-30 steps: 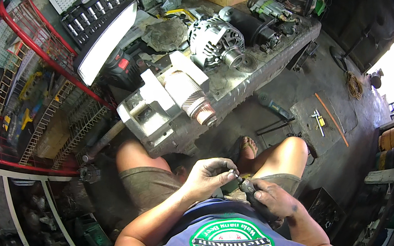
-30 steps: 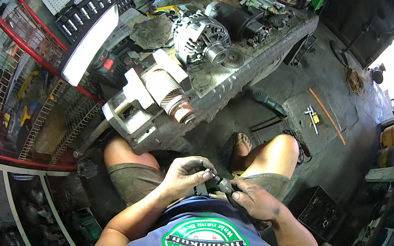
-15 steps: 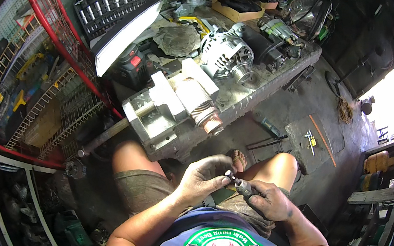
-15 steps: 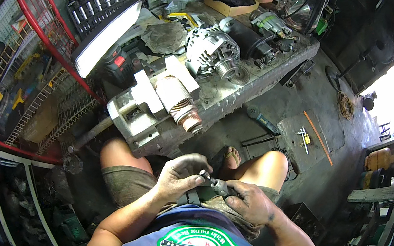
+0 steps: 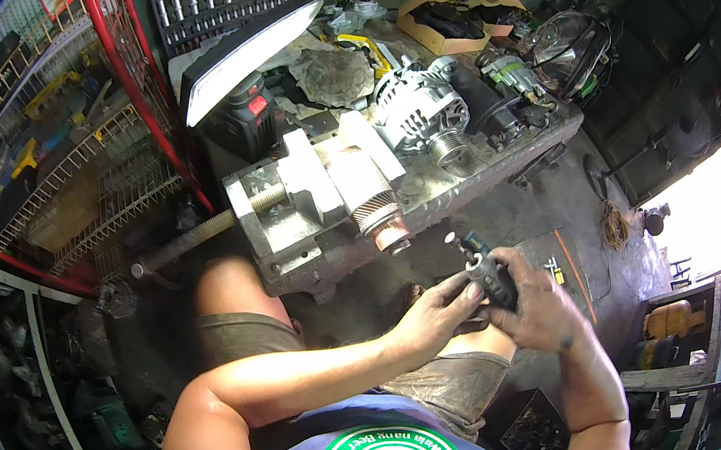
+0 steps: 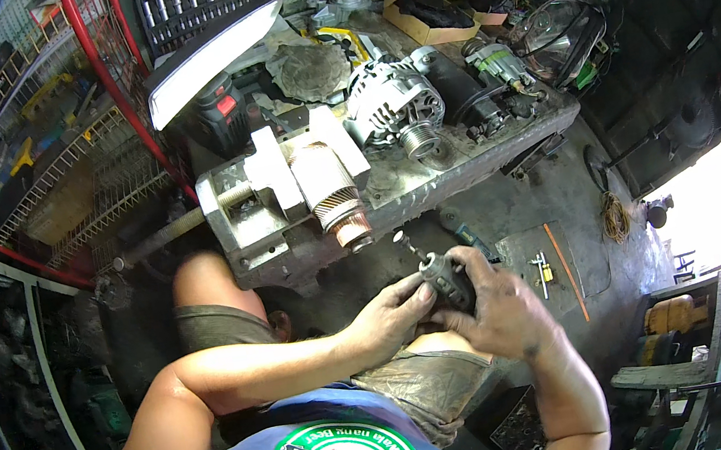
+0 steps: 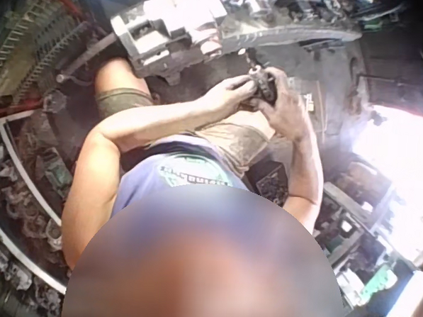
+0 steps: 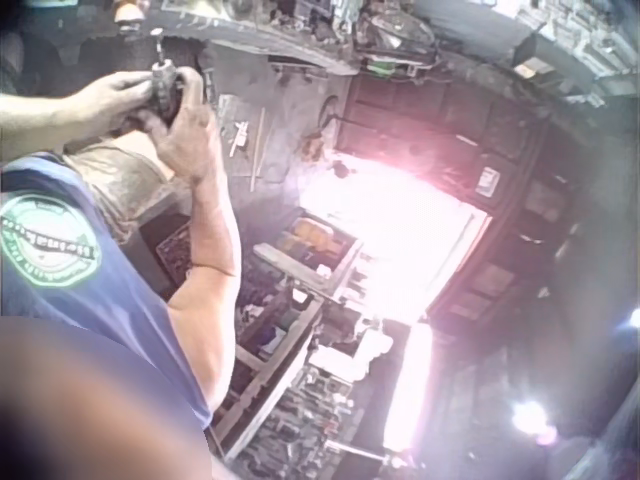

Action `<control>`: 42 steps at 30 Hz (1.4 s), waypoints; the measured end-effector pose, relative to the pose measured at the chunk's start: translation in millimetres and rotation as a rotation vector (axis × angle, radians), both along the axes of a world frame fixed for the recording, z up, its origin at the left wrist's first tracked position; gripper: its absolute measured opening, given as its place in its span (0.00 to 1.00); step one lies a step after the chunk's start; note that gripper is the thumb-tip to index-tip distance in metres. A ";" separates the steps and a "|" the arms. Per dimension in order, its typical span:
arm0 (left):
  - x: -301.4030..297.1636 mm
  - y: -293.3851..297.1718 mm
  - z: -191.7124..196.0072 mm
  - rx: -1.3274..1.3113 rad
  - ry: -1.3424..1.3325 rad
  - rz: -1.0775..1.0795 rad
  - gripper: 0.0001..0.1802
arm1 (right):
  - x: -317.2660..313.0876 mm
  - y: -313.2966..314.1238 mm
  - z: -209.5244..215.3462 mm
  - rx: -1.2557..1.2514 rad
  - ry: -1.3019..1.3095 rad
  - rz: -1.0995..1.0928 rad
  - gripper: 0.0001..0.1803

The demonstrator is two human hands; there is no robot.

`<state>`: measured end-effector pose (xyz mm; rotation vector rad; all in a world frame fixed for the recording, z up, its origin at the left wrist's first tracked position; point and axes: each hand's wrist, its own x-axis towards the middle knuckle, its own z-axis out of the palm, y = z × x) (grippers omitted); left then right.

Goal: The person works on a motor armature clamped in a bench vise, using a small tool to scrape or clean the commutator surface. They then use a rotary tool to grind the commutator and later use a screwdriver to adjust a small component on the armature.

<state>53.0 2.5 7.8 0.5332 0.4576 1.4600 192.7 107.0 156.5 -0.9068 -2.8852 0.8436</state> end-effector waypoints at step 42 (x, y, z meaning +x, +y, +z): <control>-39.5 61.8 -42.1 0.141 0.200 0.155 0.33 | -140.3 102.2 -13.8 0.534 -0.146 0.670 0.20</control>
